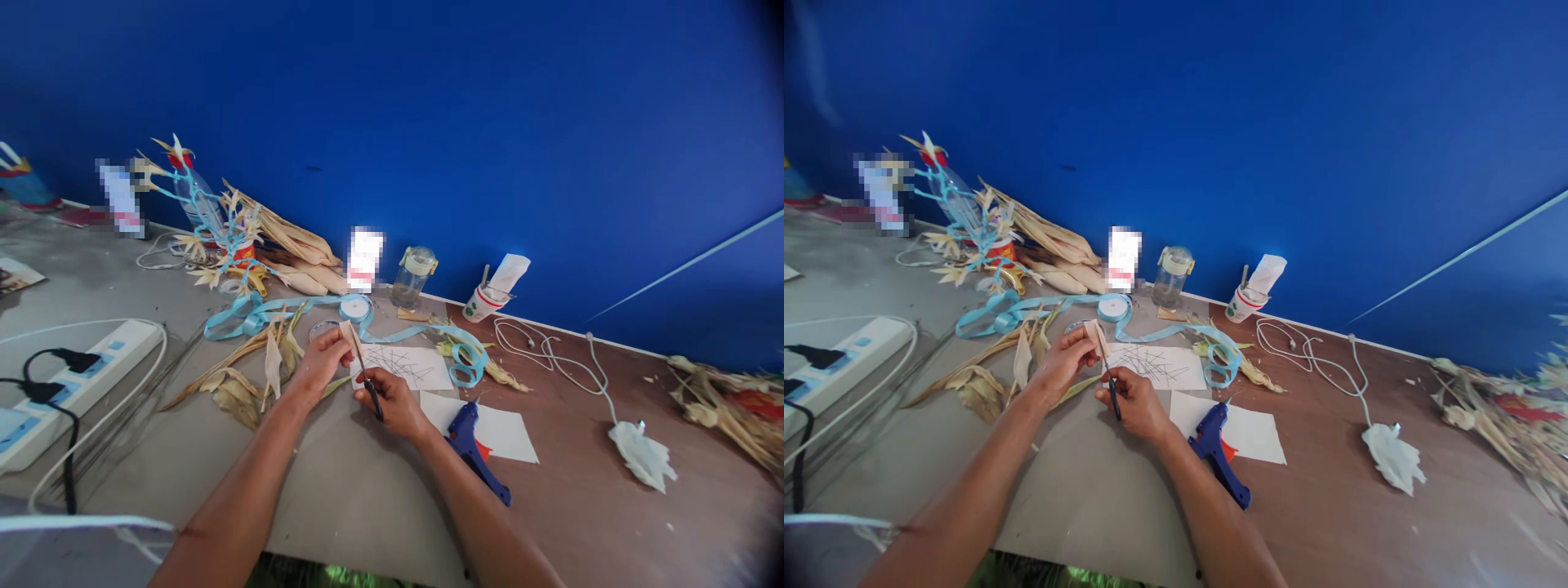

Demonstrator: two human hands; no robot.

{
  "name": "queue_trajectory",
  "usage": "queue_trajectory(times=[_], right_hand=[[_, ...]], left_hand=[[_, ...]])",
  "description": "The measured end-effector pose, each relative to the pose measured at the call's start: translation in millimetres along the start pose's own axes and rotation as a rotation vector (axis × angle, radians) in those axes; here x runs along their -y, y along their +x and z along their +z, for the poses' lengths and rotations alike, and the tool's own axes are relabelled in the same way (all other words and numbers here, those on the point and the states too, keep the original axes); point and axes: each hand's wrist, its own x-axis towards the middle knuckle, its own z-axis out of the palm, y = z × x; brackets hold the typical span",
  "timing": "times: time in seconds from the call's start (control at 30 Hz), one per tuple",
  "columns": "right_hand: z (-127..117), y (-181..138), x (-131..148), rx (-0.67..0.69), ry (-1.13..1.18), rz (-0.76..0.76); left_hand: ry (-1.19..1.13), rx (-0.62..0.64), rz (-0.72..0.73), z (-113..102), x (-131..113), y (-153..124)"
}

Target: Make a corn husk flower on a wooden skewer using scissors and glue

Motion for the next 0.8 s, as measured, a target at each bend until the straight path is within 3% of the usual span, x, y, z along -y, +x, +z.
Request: queue_trajectory(times=[0.4, 0.8], right_hand=[[-3.5, 1.6, -6.0, 0.006, -0.059, 0.001], [-3.2, 1.8, -2.6, 0.014, 0.034, 0.046]], left_hand=[[-0.034, -0.030, -0.021, 0.0, -0.2, 1.7], [0.038, 0.019, -0.010, 2.0, -4.4, -0.3]])
